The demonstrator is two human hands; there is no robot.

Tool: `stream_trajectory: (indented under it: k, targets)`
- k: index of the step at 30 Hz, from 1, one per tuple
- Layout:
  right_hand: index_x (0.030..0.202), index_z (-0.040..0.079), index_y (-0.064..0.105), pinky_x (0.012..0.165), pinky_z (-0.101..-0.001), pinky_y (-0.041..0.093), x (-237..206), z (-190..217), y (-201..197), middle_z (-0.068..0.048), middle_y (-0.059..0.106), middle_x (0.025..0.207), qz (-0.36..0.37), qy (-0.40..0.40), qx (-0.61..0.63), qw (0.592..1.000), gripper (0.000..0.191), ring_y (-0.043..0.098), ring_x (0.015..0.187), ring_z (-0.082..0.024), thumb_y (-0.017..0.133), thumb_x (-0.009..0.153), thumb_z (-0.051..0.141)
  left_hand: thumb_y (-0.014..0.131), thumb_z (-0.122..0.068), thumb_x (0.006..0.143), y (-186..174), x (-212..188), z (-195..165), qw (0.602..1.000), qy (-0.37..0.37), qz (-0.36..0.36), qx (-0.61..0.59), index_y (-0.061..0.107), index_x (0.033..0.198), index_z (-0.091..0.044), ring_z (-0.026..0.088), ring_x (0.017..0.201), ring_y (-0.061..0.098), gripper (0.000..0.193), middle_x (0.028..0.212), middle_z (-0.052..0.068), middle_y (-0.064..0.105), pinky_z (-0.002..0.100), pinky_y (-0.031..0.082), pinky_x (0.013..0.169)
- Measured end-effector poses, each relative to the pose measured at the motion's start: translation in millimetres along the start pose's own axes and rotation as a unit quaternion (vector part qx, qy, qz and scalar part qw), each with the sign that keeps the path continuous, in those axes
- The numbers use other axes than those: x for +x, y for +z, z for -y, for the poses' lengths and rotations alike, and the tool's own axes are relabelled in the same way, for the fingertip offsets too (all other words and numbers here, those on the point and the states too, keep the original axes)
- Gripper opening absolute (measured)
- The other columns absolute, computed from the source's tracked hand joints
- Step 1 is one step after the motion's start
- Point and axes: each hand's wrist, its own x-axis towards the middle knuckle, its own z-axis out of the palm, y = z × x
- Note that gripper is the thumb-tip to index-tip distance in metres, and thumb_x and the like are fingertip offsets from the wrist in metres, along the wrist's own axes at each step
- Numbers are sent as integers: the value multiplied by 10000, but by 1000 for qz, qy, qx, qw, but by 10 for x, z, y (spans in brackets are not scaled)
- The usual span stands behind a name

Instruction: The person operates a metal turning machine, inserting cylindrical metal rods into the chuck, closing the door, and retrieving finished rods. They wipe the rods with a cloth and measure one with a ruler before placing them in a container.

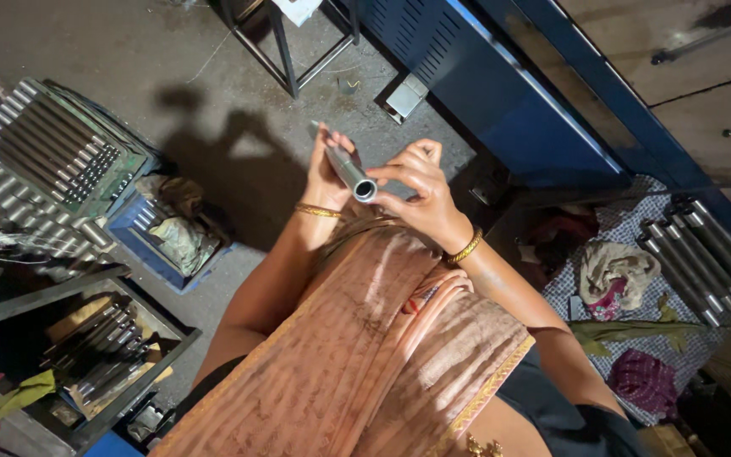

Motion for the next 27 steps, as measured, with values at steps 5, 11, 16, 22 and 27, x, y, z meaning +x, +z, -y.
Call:
stream_trajectory:
  k: [5, 11, 16, 22, 27]
  targets:
    - [1155, 112, 759, 963, -406, 338, 116, 95, 41, -10, 659, 935, 22, -58, -1, 998, 381, 584, 869, -191, 892, 818, 231, 664, -399, 967, -219, 65, 133, 988, -80, 54, 119, 553, 685, -213, 103, 653, 656, 355, 668, -41, 622, 297, 529, 485]
    - [1151, 109, 758, 954, -424, 327, 116, 154, 94, -10, 664, 940, 46, -78, -8, 996, 387, 565, 856, -202, 895, 808, 226, 621, -480, 983, -275, 34, 160, 965, -205, 124, 103, 568, 700, -206, 99, 546, 588, 398, 650, -46, 613, 291, 464, 425]
    - [1162, 99, 753, 957, -421, 324, 127, 151, 115, -7, 663, 925, 42, -79, -1, 996, 375, 595, 891, -203, 889, 828, 201, 582, -415, 1080, -243, -104, 287, 989, -124, 35, 72, 523, 711, -206, 99, 600, 578, 428, 668, -37, 566, 263, 492, 532]
    - [1138, 84, 755, 936, -382, 365, 109, 96, 126, -45, 674, 916, 22, -30, 22, 999, 368, 602, 872, -208, 889, 816, 201, 581, -444, 982, -307, -147, 333, 981, -133, 69, 126, 583, 651, -214, 113, 506, 579, 403, 594, -37, 621, 255, 464, 453]
    - [1151, 88, 754, 927, -357, 398, 37, -59, 144, -31, 684, 930, 25, 21, 61, 998, 361, 614, 886, -192, 869, 828, 202, 536, -449, 930, -382, -33, 240, 991, -15, -51, 120, 531, 654, -165, 178, 586, 563, 396, 630, 3, 589, 380, 459, 545]
